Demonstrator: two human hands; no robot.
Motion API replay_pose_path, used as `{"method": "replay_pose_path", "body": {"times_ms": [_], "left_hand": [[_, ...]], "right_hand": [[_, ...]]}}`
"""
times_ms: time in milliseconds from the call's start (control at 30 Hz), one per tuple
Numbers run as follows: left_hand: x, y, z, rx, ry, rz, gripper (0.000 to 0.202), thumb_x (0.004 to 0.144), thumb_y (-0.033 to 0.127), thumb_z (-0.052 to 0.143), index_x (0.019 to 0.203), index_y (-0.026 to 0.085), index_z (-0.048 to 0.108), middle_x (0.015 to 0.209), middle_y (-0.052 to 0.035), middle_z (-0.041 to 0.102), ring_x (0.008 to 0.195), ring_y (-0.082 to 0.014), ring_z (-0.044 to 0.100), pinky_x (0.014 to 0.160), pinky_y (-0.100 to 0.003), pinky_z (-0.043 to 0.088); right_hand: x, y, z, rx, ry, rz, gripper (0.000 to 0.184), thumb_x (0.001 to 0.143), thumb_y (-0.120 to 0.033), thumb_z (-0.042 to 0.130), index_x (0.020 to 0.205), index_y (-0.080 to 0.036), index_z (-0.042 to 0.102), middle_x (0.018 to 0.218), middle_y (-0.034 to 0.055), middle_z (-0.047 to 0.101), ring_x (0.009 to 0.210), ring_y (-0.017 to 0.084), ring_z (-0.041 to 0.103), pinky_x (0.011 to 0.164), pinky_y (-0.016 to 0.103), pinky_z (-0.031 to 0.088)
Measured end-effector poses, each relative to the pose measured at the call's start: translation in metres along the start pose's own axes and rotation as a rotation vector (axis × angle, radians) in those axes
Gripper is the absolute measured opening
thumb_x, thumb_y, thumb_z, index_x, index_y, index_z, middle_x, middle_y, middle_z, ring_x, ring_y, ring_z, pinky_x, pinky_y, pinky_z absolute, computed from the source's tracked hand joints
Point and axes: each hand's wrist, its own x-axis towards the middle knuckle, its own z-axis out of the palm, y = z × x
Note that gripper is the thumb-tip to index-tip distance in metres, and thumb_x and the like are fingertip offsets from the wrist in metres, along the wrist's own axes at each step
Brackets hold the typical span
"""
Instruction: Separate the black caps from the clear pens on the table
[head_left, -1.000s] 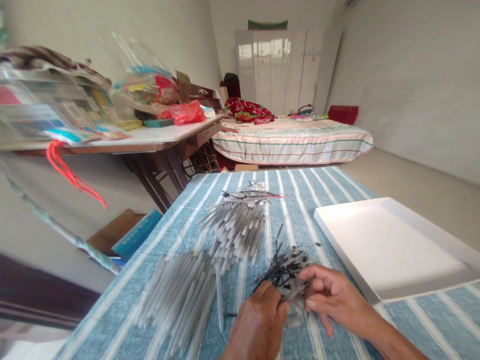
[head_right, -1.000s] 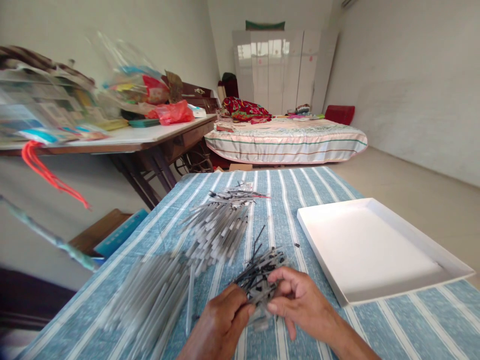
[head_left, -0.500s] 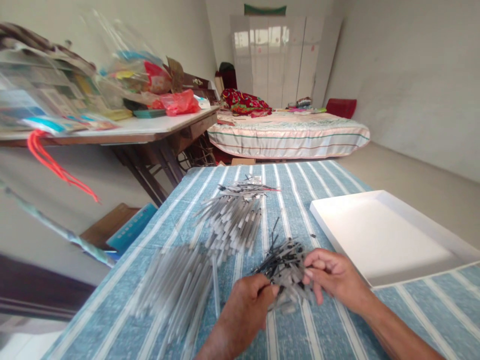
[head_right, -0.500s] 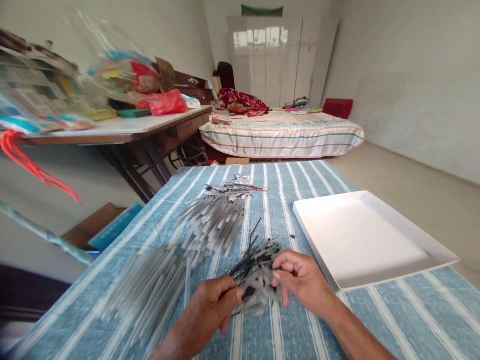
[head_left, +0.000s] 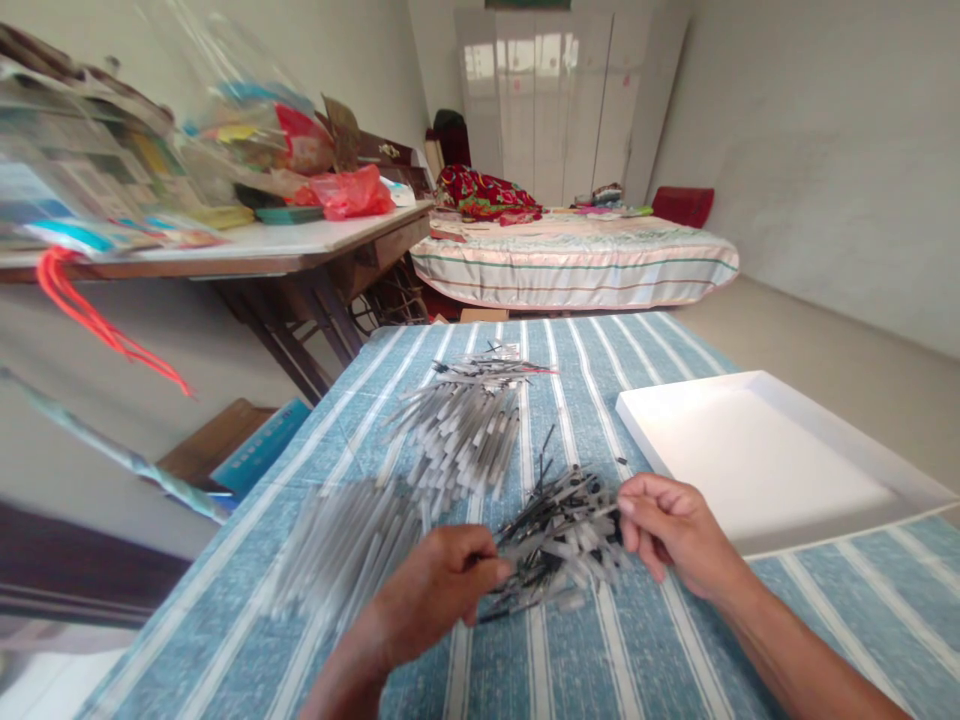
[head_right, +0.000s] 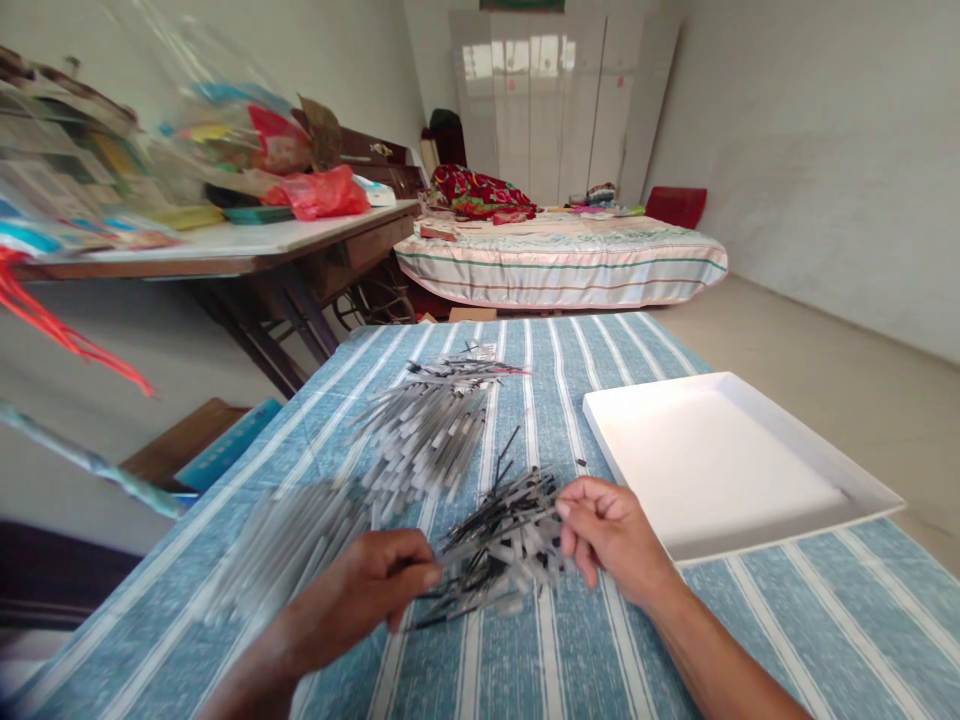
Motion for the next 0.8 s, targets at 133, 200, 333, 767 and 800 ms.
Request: {"method": "replay_pose_path", "body": {"times_ms": [133,200,333,767,800], "left_hand": [[-0.003,-0.018,-0.031,-0.139,0.263,-0.021,0.026,0.073,0.039,0.054,0.063,0.015,0.054,0.044,0.0050,0.049,0.040,-0.0074,0.039,0.041,-0.018,0.030],[-0.001,-0.017,-0.026,-0.304,0.343,0.050,0.023,0.075,0.036,0.055,0.069,0.015,0.056,0.047,0.0042,0.051,0.042,-0.0074,0.042,0.045,-0.018,0.032],[0.011,0.002,0.007,-0.783,0.258,0.232,0.013,0.078,0.025,0.055,0.085,0.015,0.057,0.063,0.0006,0.058,0.053,-0.0082,0.048,0.052,-0.019,0.038],[0.025,0.054,0.050,-1.422,0.435,0.292,0.017,0.072,0.023,0.061,0.069,0.015,0.046,0.067,0.0012,0.056,0.039,-0.0012,0.036,0.034,-0.012,0.025],[0.024,0.054,0.048,-1.416,0.481,0.284,0.018,0.071,0.023,0.062,0.068,0.016,0.045,0.065,0.0023,0.055,0.037,-0.0006,0.033,0.032,-0.012,0.022]], "right_hand": [[0.009,0.000,-0.012,0.140,0.173,-0.009,0.021,0.075,-0.034,0.059,0.069,-0.016,0.048,0.046,-0.0032,0.058,0.023,0.004,0.040,0.026,0.013,0.016],[0.011,0.002,-0.014,0.111,0.182,0.023,0.020,0.074,-0.034,0.059,0.076,-0.016,0.050,0.045,-0.0035,0.057,0.022,0.005,0.039,0.025,0.013,0.015],[0.006,0.000,-0.002,-0.043,0.219,-0.039,0.029,0.076,-0.037,0.058,0.096,-0.017,0.049,0.046,-0.0059,0.054,0.023,0.005,0.037,0.027,0.015,0.021],[-0.026,-0.012,0.094,-0.152,-0.169,0.056,0.040,0.084,-0.051,0.038,0.062,-0.018,0.044,0.039,-0.0056,0.048,0.023,0.006,0.040,0.025,0.014,0.022],[-0.026,-0.013,0.099,-0.104,-0.182,0.101,0.043,0.083,-0.054,0.036,0.060,-0.018,0.041,0.036,-0.0058,0.047,0.022,0.006,0.038,0.024,0.014,0.020]]}}
